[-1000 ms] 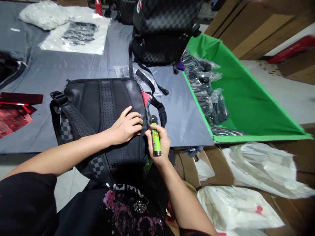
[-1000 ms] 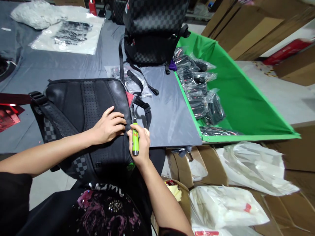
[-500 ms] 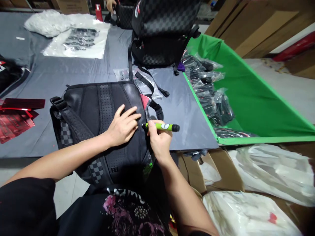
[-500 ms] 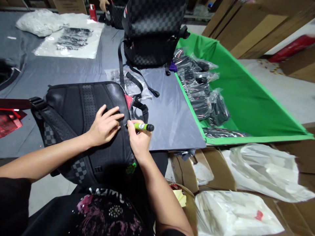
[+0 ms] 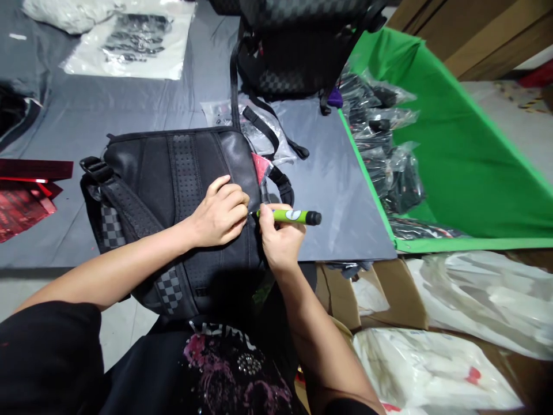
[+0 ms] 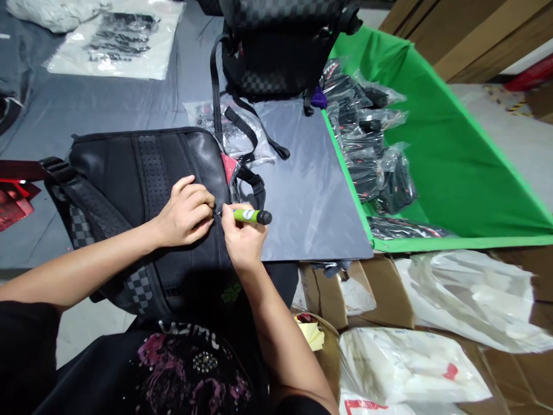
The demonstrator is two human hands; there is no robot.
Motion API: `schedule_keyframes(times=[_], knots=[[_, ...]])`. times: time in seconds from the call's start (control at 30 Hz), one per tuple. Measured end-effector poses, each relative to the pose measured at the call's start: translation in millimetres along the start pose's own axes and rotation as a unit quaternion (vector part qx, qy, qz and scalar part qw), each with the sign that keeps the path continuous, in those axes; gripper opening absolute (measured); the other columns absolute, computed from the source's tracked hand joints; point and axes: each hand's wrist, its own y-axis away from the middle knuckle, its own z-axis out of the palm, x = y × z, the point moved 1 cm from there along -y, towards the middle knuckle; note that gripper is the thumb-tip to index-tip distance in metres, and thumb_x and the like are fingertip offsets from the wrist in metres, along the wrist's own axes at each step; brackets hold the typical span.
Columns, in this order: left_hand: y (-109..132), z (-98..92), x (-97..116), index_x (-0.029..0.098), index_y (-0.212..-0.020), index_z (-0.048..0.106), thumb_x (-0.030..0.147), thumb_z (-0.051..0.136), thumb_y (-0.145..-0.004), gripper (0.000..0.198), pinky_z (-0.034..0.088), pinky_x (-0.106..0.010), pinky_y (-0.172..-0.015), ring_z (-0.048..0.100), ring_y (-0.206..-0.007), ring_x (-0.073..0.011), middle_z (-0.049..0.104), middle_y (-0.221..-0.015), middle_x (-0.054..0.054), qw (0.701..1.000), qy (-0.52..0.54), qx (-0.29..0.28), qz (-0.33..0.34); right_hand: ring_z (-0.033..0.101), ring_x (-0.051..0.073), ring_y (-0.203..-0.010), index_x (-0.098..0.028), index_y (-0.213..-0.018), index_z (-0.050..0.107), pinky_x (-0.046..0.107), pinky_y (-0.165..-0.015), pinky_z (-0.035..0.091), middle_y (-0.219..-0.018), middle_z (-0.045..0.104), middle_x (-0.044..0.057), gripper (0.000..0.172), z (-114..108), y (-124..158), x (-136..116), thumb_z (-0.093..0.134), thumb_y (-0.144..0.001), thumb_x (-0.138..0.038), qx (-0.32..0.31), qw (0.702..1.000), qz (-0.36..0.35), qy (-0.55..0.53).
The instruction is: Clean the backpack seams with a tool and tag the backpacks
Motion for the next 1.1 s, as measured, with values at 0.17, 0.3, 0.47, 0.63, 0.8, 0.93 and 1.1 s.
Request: schedule_keyframes(times=[0.17, 0.3, 0.47, 0.63, 0.8, 0.93, 1.1], knots=[[1, 1.7, -3, 0.021, -0.085, 0.058, 0.022, 0.050, -0.083, 0.008, 0.028, -0.055, -0.111, 0.054, -0.106, -0.0245, 0.067, -0.099, -0.005, 1.000, 0.015, 0.004, -0.009, 0.054, 0.011, -0.049, -0.018, -0.075, 0.064, 0.025, -0.052, 0.046, -0.060, 0.062, -0.001, 0.026, 2, -4, -1, 0.058, -0.089, -0.040, -0.009, 1.000, -0.008, 0.021], [3, 2.7, -4, 0.022, -0.084, 0.057, 0.024, 0.049, -0.082, 0.008, 0.027, -0.056, -0.111, 0.054, -0.105, -0.0250, 0.066, -0.096, -0.005, 1.000, 0.027, -0.001, -0.014, 0.055, 0.012, -0.048, -0.018, -0.075, 0.065, 0.026, -0.053, 0.046, -0.059, 0.062, -0.001, 0.029, 4, -6, -3, 0.057, -0.089, -0.042, -0.036, 0.999, -0.005, 0.030], [7, 4.4, -6, 0.022, -0.082, 0.056, 0.025, 0.048, -0.083, 0.009, 0.029, -0.055, -0.110, 0.055, -0.102, -0.0244, 0.065, -0.093, -0.004, 1.000, 0.005, 0.012, -0.008, 0.054, 0.012, -0.048, -0.018, -0.074, 0.065, 0.026, -0.051, 0.045, -0.058, 0.061, 0.000, 0.029, 6, -7, -5, 0.057, -0.089, -0.041, -0.033, 0.998, -0.007, 0.044], [8, 4.6, -8, 0.022, -0.082, 0.055, 0.024, 0.048, -0.084, 0.008, 0.029, -0.055, -0.110, 0.055, -0.103, -0.0238, 0.066, -0.095, -0.004, 0.999, 0.023, 0.027, -0.007, 0.054, 0.012, -0.048, -0.018, -0.071, 0.065, 0.026, -0.051, 0.043, -0.058, 0.061, 0.000, 0.029, 7, -10, -5, 0.058, -0.089, -0.040, -0.042, 0.997, -0.018, 0.059], [12, 4.8, -10, 0.022, -0.082, 0.056, 0.025, 0.049, -0.082, 0.007, 0.027, -0.056, -0.112, 0.054, -0.106, -0.0243, 0.066, -0.099, -0.005, 0.999, 0.041, 0.024, -0.005, 0.052, 0.011, -0.045, -0.018, -0.074, 0.065, 0.026, -0.049, 0.041, -0.054, 0.058, -0.002, 0.029, 9, -11, -4, 0.057, -0.089, -0.041, -0.041, 0.998, -0.009, 0.056], [13, 5.9, -10, 0.022, -0.080, 0.057, 0.027, 0.050, -0.081, 0.008, 0.024, -0.058, -0.112, 0.053, -0.107, -0.0254, 0.065, -0.101, -0.005, 0.999, 0.042, 0.005, -0.021, 0.051, 0.011, -0.044, -0.018, -0.073, 0.064, 0.026, -0.049, 0.039, -0.052, 0.056, -0.002, 0.029, 11, -12, -4, 0.057, -0.090, -0.041, -0.054, 0.996, -0.011, 0.065], [12, 7.1, -11, 0.022, -0.081, 0.058, 0.031, 0.047, -0.082, 0.014, 0.022, -0.058, -0.112, 0.052, -0.107, -0.0261, 0.064, -0.100, -0.006, 0.998, 0.058, 0.015, -0.013, 0.052, 0.012, -0.045, -0.019, -0.072, 0.064, 0.026, -0.049, 0.038, -0.053, 0.057, -0.002, 0.030, 11, -14, -5, 0.057, -0.090, -0.042, -0.075, 0.995, -0.004, 0.063]])
